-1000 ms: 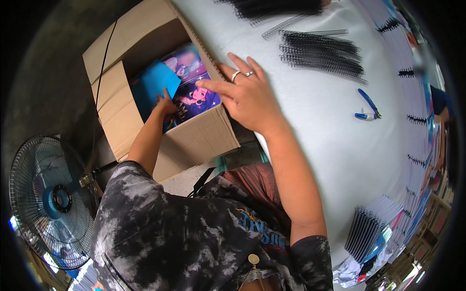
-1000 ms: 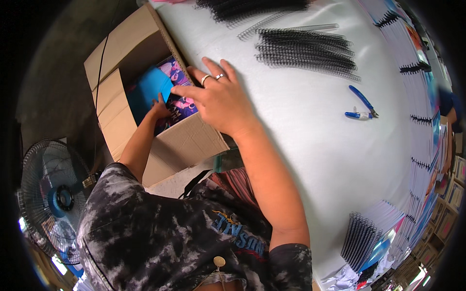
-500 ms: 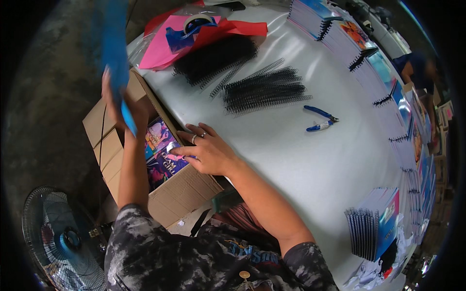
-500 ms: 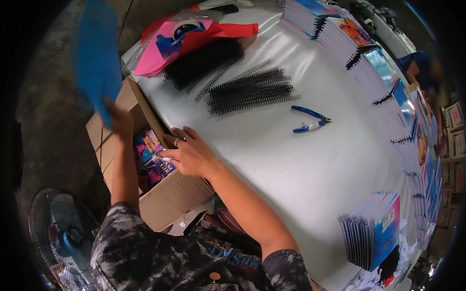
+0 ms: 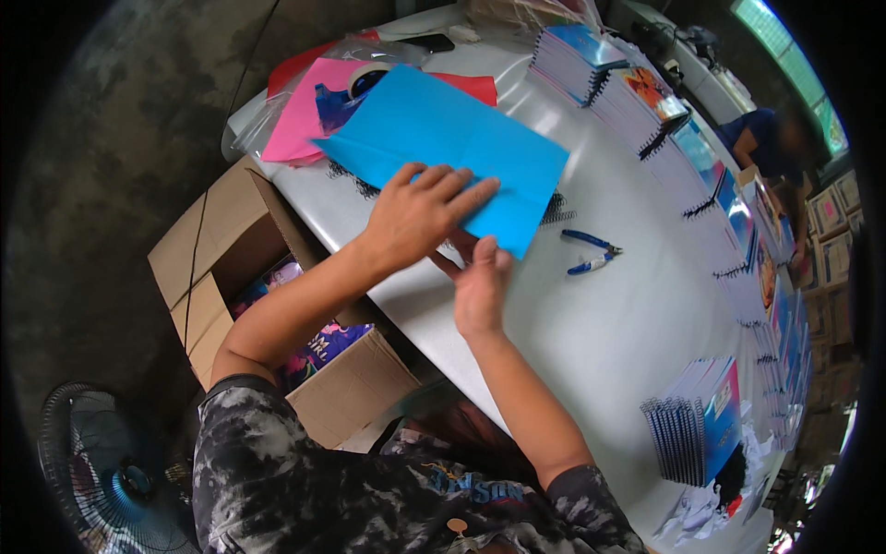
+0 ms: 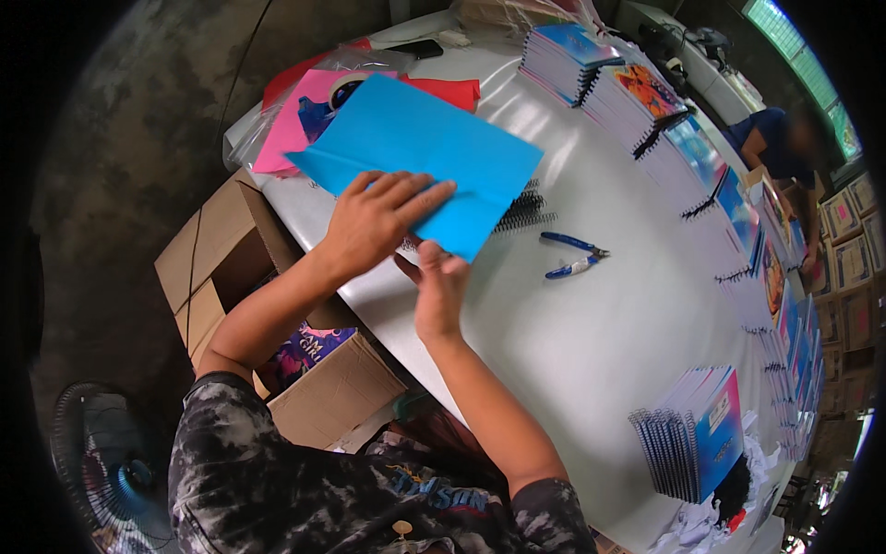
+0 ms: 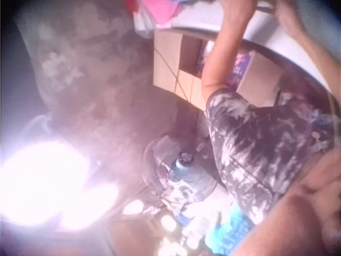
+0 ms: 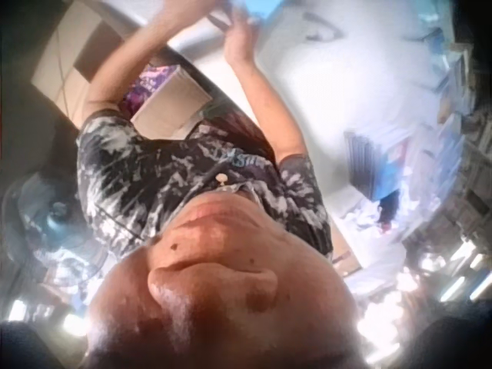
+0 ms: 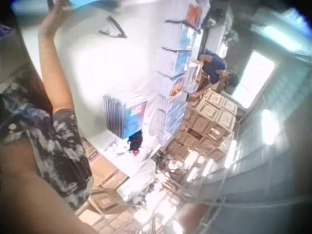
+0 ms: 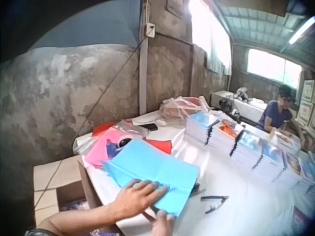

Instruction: The person repeatedly picks up spiral-bound notebooks and metal spiral bindings from a table, inserts the spirals into the notebook holes, and stacks the completed notebooks. The person also places finished notebooks into a cardboard box.

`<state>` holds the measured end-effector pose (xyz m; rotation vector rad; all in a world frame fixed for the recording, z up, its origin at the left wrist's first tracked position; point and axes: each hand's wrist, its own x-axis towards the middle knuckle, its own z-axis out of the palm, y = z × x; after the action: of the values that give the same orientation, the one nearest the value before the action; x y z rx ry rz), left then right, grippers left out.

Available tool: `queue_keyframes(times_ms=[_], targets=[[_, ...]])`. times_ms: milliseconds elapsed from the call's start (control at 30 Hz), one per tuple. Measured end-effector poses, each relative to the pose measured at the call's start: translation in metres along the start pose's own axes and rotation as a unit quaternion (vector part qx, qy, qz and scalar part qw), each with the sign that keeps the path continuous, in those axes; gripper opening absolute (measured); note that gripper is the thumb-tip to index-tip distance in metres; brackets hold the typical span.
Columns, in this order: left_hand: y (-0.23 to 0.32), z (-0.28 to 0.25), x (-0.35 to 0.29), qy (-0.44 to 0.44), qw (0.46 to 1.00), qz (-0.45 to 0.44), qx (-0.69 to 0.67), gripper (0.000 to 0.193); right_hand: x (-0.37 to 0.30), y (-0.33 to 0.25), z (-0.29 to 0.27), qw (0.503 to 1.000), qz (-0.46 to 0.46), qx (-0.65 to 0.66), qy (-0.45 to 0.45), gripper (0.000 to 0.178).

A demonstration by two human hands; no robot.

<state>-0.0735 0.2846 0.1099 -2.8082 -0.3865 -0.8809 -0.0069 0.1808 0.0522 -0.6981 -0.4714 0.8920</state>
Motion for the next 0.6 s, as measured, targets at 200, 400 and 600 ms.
queue_keyframes(times_ms=[200, 400, 600], targets=[[-0.043, -0.019, 0.014, -0.014, 0.967, 0.096, -0.236, 0.045, 0.049, -0.060, -0.026, 0.980, -0.043, -0.098, 0.166, 0.043], [-0.250, 0.050, -0.028, 0.161, 0.879, -0.390, -0.223, 0.068, 0.107, -0.154, 0.023, 0.977, -0.193, -0.087, -0.020, 0.043], [-0.245, 0.074, -0.036, 0.059, 0.820, -0.427, -0.376, 0.069, 0.174, -0.151, 0.042, 0.978, -0.183, 0.001, -0.097, 0.037]])
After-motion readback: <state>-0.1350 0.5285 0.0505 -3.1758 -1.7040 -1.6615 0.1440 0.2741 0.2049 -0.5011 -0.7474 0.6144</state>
